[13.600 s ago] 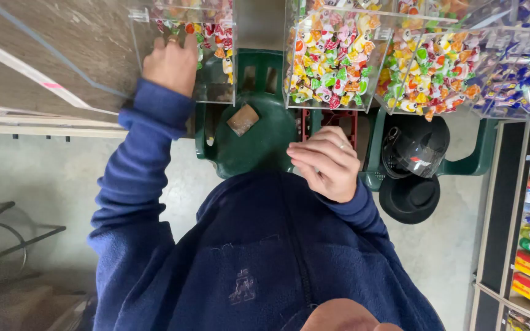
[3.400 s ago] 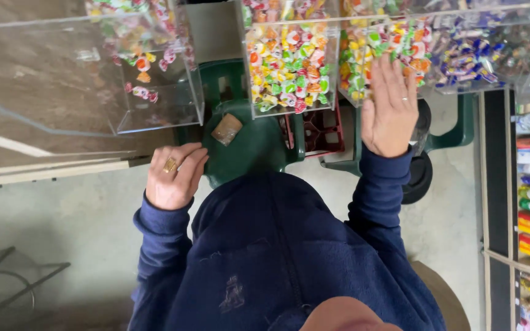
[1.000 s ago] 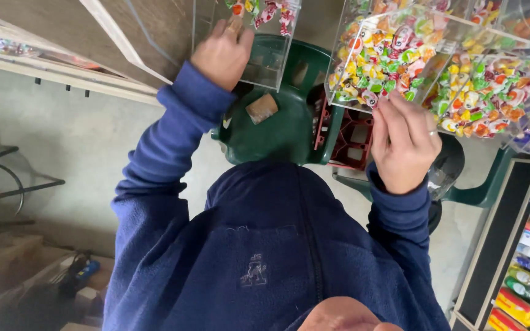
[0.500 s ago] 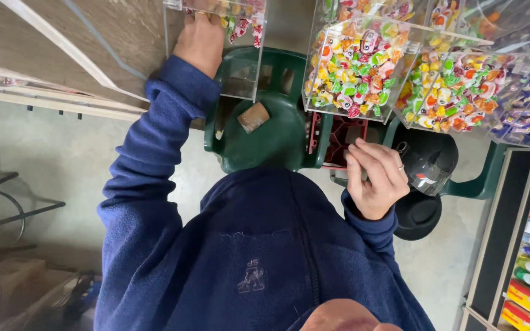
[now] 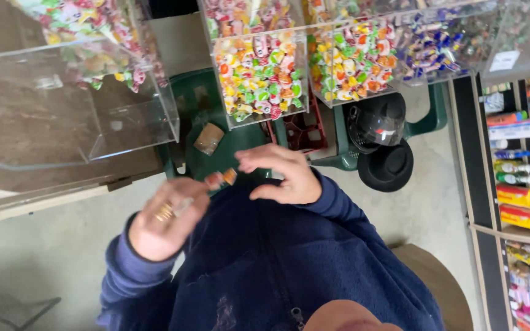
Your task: Picking and inspecting various small hard candies from clear plastic bins.
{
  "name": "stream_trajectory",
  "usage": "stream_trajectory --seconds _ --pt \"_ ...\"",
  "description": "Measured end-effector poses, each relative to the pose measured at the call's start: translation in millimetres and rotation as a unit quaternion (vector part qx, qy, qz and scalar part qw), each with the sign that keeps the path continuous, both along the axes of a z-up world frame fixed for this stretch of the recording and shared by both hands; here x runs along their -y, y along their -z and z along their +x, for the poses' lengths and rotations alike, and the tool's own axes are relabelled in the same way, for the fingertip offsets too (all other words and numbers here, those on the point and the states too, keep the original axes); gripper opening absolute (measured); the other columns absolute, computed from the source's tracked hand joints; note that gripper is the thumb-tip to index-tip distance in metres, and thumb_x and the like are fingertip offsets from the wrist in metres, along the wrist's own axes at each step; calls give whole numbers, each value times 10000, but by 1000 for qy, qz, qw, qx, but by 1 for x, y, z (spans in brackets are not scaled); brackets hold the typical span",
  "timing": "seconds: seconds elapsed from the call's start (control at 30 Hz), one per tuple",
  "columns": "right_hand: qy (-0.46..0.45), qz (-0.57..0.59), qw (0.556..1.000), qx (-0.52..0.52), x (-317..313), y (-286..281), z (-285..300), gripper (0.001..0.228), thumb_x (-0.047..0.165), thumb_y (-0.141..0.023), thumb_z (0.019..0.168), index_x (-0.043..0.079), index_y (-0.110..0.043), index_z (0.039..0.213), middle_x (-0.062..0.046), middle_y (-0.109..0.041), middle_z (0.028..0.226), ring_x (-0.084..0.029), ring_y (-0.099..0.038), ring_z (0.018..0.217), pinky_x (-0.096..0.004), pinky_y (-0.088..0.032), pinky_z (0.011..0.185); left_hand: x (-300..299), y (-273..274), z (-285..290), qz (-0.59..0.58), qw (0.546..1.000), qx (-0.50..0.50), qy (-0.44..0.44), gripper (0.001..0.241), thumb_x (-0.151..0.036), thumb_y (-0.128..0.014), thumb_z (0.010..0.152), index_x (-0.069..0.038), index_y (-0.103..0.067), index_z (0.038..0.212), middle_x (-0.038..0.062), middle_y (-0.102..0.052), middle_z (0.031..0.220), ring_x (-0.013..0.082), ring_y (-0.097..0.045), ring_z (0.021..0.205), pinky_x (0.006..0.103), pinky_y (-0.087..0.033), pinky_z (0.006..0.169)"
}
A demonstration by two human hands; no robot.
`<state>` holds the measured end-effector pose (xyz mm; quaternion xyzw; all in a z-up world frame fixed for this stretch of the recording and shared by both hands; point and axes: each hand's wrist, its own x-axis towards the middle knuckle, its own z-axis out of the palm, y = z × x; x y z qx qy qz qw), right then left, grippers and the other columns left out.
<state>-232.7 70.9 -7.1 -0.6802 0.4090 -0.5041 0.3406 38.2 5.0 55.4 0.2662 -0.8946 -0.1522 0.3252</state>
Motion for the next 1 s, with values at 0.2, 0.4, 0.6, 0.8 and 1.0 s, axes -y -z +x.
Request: stream_trajectory --seconds 0.2,0.4,0.6,0.8,1.0 --pt "-72 -41 996 -19 -9 25 6 168 84 -832 949 39 -774 1099 -91 -752 1128 -222 -772 997 -319 -631 879 -17 27 -18 35 988 -18 152 326 55 -761 692 34 -700 1011 160 -682 1096 341 -689 1005 409 -592 852" --pt "303 -47 950 64 -2 24 -80 175 13 -790 983 -11 -640 1069 -124 -742 1024 -162 -731 922 -281 -596 818 -21 42 -9 6 999 -35 22 338 -7 -858 789 20 -680 1076 169 -685 1176 338 -668 1053 424 -556 904" --pt "394 -23 919 8 47 16 -121 152 -9 -764 1039 -19 -619 1086 -51 -739 956 -82 -715 887 -234 -570 810 -24 67 7 13 999 -16 -30 284 13 -857 782 -2 -687 1009 124 -704 1108 305 -667 989 419 -544 877" --pt "412 -77 889 -185 63 9 -118 112 19 -816 962 22 -706 983 -56 -737 898 -157 -650 808 -305 -519 761 -25 75 13 10 998 -25 -59 243 18 -845 796 -15 -688 978 115 -707 1076 300 -665 969 418 -543 873" --pt "367 -170 836 -372 51 13 -127 93 35 -787 1004 75 -801 1087 -83 -719 1171 -287 -604 1125 -424 -431 1031 -9 72 33 -25 994 -5 -110 216 -2 -824 826 -17 -697 1000 103 -705 1074 288 -669 971 412 -530 853"
